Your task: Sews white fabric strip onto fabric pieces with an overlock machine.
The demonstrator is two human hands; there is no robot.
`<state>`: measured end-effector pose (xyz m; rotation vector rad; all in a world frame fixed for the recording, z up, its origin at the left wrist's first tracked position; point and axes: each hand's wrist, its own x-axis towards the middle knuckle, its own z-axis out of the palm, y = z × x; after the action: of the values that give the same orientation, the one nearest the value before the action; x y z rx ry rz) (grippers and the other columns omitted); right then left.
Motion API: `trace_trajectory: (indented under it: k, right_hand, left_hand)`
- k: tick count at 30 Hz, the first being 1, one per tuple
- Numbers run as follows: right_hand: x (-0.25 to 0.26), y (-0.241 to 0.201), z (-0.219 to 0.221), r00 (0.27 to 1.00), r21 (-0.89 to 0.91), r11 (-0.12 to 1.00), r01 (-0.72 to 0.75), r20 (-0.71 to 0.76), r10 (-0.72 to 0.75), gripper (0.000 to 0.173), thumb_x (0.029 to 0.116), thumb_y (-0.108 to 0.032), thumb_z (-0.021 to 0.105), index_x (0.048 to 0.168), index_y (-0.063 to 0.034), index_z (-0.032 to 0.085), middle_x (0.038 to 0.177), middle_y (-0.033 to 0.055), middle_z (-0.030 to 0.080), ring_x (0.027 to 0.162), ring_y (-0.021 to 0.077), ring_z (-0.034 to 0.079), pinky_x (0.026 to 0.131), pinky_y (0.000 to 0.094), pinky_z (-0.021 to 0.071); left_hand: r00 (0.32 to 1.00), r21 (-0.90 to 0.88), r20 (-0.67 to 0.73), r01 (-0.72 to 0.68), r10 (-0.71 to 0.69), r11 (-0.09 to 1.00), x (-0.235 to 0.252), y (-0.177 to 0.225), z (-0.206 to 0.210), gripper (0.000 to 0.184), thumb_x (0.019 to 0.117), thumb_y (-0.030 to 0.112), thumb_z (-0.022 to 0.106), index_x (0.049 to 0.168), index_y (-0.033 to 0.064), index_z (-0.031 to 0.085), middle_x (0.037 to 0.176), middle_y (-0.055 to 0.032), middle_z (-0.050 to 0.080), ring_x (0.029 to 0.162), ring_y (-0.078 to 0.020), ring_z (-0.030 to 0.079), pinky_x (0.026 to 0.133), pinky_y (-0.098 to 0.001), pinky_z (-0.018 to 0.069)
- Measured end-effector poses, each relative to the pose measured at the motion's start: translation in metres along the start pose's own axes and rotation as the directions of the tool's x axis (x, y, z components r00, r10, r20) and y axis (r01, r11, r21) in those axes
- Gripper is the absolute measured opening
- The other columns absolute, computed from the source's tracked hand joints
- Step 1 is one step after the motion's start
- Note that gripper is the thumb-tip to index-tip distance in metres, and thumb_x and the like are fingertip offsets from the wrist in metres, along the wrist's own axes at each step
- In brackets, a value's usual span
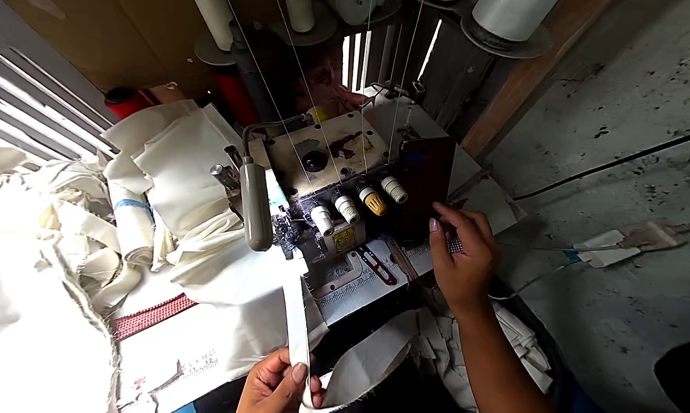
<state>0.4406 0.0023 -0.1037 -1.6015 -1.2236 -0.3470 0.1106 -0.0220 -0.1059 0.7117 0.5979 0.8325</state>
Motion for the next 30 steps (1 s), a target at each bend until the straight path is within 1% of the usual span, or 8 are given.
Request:
trace_trajectory:
  k: [4, 7, 10, 14, 18, 20, 23, 30]
  right_hand:
    - [0.006, -0.002, 0.007, 0.999, -0.175, 0.984, -0.034, -0.027, 0.03, 0.033, 0.0981, -0.02, 0.066, 0.128, -0.0099, 0.073, 0.102, 0.0105, 0.06, 0.093, 0.0181, 0.057, 0.08, 0.0279, 0.0486]
    - [0.008, 0.0, 0.012, 1.0, -0.256, 0.966, -0.018, -0.018, 0.014, 0.032, 0.0998, -0.025, 0.064, 0.129, -0.018, 0.074, 0.096, 0.0091, 0.059, 0.089, 0.0191, 0.056, 0.076, 0.0301, 0.0474]
    - [0.007, 0.002, 0.012, 1.0, -0.262, 0.965, -0.018, 0.003, 0.02, 0.034, 0.0998, -0.027, 0.064, 0.131, -0.0195, 0.073, 0.098, 0.0089, 0.06, 0.09, 0.0197, 0.056, 0.076, 0.0314, 0.0477]
    - [0.009, 0.011, 0.006, 0.995, -0.063, 0.994, -0.093, -0.045, 0.091, 0.039, 0.0994, -0.021, 0.065, 0.136, -0.0076, 0.067, 0.107, 0.012, 0.059, 0.093, 0.0172, 0.058, 0.078, 0.0278, 0.0507]
    - [0.014, 0.022, 0.005, 0.942, 0.287, 0.898, -0.335, 0.085, 0.324, 0.044, 0.1016, -0.016, 0.059, 0.144, -0.0027, 0.055, 0.131, 0.0125, 0.063, 0.115, 0.0143, 0.064, 0.096, 0.0299, 0.0556]
    - [0.017, 0.025, 0.006, 0.91, 0.413, 0.811, -0.414, 0.175, 0.375, 0.044, 0.102, -0.014, 0.057, 0.145, -0.0035, 0.054, 0.123, 0.0088, 0.068, 0.109, 0.0131, 0.067, 0.093, 0.0316, 0.0567]
    - [0.018, 0.022, 0.006, 0.911, 0.434, 0.801, -0.413, 0.2, 0.362, 0.042, 0.1018, -0.011, 0.058, 0.143, -0.0041, 0.055, 0.109, 0.005, 0.071, 0.095, 0.0107, 0.069, 0.084, 0.028, 0.0583]
    - [0.022, 0.023, 0.007, 0.907, 0.44, 0.793, -0.421, 0.214, 0.362, 0.043, 0.0994, -0.01, 0.063, 0.141, -0.0041, 0.056, 0.112, 0.006, 0.07, 0.096, 0.012, 0.069, 0.084, 0.0282, 0.0596]
  left_hand:
    - [0.999, 0.096, -0.04, -0.03, 0.034, 0.995, -0.002, 0.007, 0.006, 0.014, 0.0984, 0.015, 0.068, 0.107, 0.0095, 0.078, 0.085, -0.0074, 0.077, 0.072, -0.0122, 0.074, 0.068, -0.0283, 0.0637]
    - [0.997, 0.142, -0.077, -0.017, 0.028, 0.99, -0.002, 0.003, 0.006, 0.012, 0.0982, 0.012, 0.067, 0.105, 0.0082, 0.077, 0.085, -0.0084, 0.077, 0.072, -0.0143, 0.075, 0.07, -0.0313, 0.0647]
    - [0.996, 0.131, -0.091, 0.007, 0.005, 0.991, -0.004, 0.0, 0.002, 0.013, 0.0994, 0.013, 0.066, 0.105, 0.0083, 0.077, 0.085, -0.0088, 0.077, 0.072, -0.0147, 0.075, 0.07, -0.032, 0.0647]
    - [0.995, 0.133, -0.099, 0.007, 0.006, 0.991, -0.006, 0.001, -0.001, 0.014, 0.1002, 0.014, 0.065, 0.104, 0.0094, 0.078, 0.085, -0.0085, 0.077, 0.072, -0.0145, 0.075, 0.07, -0.0314, 0.0646]
    - [0.993, 0.183, -0.113, -0.006, 0.027, 0.983, -0.003, -0.002, -0.003, 0.012, 0.0993, 0.011, 0.066, 0.101, 0.0079, 0.078, 0.083, -0.0086, 0.076, 0.071, -0.0144, 0.075, 0.069, -0.0312, 0.0644]
    - [0.992, 0.226, -0.116, -0.015, 0.042, 0.974, -0.001, -0.005, -0.004, 0.012, 0.0994, 0.01, 0.066, 0.1, 0.0076, 0.077, 0.082, -0.0083, 0.076, 0.071, -0.0145, 0.075, 0.069, -0.0317, 0.0644]
    - [0.989, 0.284, -0.126, -0.033, 0.071, 0.958, 0.0, -0.009, -0.005, 0.011, 0.099, 0.008, 0.066, 0.098, 0.0073, 0.077, 0.082, -0.0081, 0.076, 0.071, -0.0154, 0.075, 0.07, -0.0324, 0.0647]
    - [0.983, 0.426, -0.095, -0.103, 0.157, 0.899, 0.005, -0.012, -0.008, 0.011, 0.0987, 0.013, 0.067, 0.098, 0.011, 0.078, 0.087, -0.0052, 0.078, 0.079, -0.0111, 0.075, 0.077, -0.0267, 0.062]
